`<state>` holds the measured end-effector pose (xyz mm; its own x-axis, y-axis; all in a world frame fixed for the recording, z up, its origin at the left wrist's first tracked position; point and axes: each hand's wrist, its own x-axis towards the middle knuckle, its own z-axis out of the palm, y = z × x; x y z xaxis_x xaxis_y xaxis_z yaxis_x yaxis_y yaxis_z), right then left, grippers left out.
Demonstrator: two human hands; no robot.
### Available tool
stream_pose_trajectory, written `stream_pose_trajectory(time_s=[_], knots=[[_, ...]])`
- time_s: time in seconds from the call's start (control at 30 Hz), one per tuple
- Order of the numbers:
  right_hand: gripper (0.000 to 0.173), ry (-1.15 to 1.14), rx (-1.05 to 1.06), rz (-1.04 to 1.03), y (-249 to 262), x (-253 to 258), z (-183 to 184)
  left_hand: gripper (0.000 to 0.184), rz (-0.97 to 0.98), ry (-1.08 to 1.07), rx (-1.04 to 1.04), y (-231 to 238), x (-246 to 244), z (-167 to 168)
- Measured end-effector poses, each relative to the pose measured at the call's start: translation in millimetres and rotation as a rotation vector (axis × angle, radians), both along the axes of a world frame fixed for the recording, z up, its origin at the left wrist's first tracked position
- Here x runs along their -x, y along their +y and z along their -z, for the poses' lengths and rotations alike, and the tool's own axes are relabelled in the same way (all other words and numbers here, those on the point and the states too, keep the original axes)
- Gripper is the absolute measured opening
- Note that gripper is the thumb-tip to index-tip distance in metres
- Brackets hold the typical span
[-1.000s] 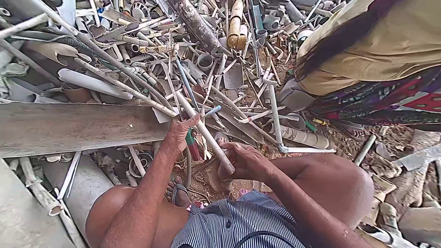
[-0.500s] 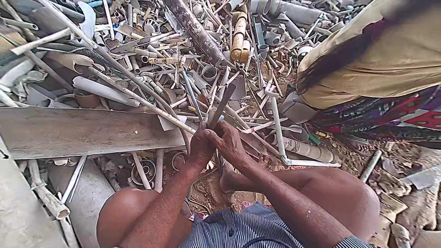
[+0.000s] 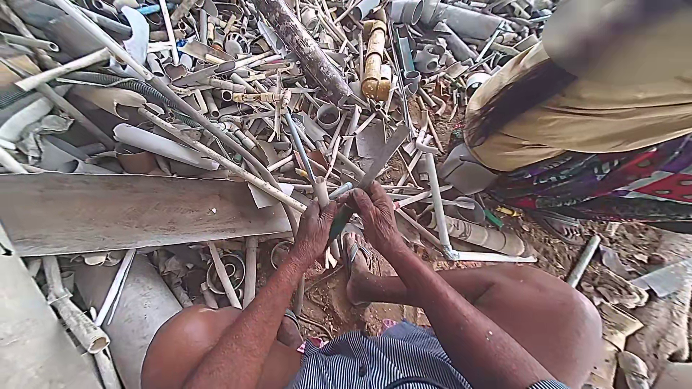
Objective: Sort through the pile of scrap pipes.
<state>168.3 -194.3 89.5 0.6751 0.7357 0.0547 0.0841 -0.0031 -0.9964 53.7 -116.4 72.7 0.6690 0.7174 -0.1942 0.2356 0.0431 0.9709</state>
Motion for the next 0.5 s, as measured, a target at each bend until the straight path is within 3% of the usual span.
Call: stream_pose_trajectory(time_s=[0.13, 0.33, 0.5], knots=[[0.014, 0.157, -0.059, 0.014, -10.5, -13.4, -2.0, 0.028, -0.102, 0.036, 0.042, 14.3, 6.5, 0.2], [0.020, 0.321, 0.141, -0.210, -50.6, -3.1, 27.9, 0.015, -0.325, -0.136, 0.146, 33.4, 7.9, -9.3], [0.020, 0.333, 0.246, -0.289, -72.7, 3.3, 27.2, 0.024, -0.355, -0.068, 0.008, 50.0, 15.8, -21.5]])
